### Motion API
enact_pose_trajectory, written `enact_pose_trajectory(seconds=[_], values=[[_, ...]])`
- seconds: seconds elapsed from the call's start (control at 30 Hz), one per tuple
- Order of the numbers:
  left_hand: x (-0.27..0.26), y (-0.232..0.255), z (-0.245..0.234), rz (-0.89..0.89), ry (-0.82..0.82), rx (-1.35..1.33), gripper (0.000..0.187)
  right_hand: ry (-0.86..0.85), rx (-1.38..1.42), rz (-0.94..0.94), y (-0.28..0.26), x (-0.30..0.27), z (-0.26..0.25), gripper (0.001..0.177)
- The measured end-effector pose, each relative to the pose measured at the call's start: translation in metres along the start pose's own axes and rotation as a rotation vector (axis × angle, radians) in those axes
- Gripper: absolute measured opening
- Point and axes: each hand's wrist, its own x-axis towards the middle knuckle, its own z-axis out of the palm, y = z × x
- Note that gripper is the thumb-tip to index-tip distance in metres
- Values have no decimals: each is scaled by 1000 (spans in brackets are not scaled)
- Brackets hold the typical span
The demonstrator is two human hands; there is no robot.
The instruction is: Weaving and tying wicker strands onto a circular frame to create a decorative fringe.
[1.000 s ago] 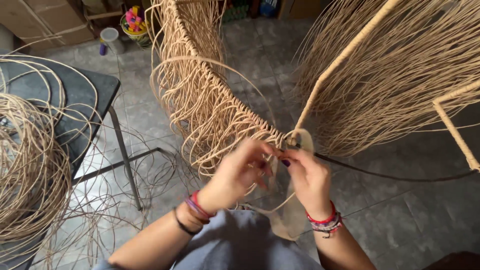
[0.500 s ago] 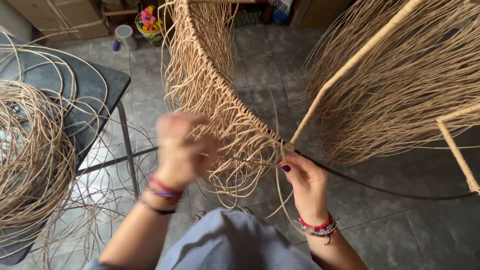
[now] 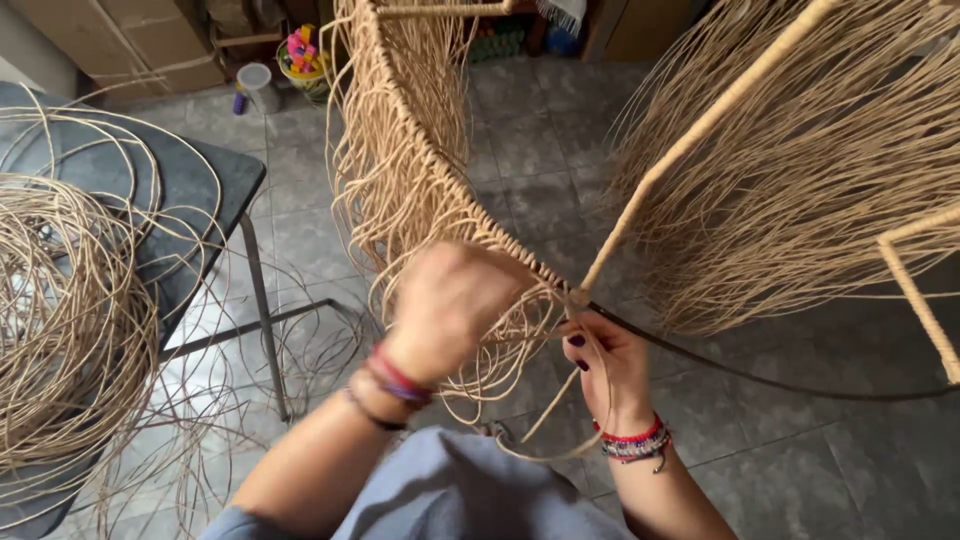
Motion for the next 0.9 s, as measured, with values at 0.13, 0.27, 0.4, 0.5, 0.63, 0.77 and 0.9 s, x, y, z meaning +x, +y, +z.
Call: enact_pose_trajectory(seconds=[0.13, 0.27, 0.4, 0.5, 0.63, 0.77, 0.9], values=[[7, 1, -7, -155, -57, 254, 14, -63, 89, -18, 21, 2, -6, 7], [11, 17, 18, -36, -131, 154, 13, -88, 93, -16, 39, 0, -10, 5], [-23, -6, 21, -83, -14, 99, 29, -105, 115, 7, 25, 1, -4, 4], [-3, -4, -28, -133, -23, 311, 16, -145, 109, -28, 23, -2, 4, 4], [10, 19, -4, -19, -87, 211, 14, -149, 159, -4, 19, -5, 9, 8], [19, 22, 9, 14, 13, 123, 20, -170, 80, -54, 9, -2, 12, 6], [-6, 15, -3, -58, 51, 166, 28, -158, 145, -11, 11, -5, -1, 1]])
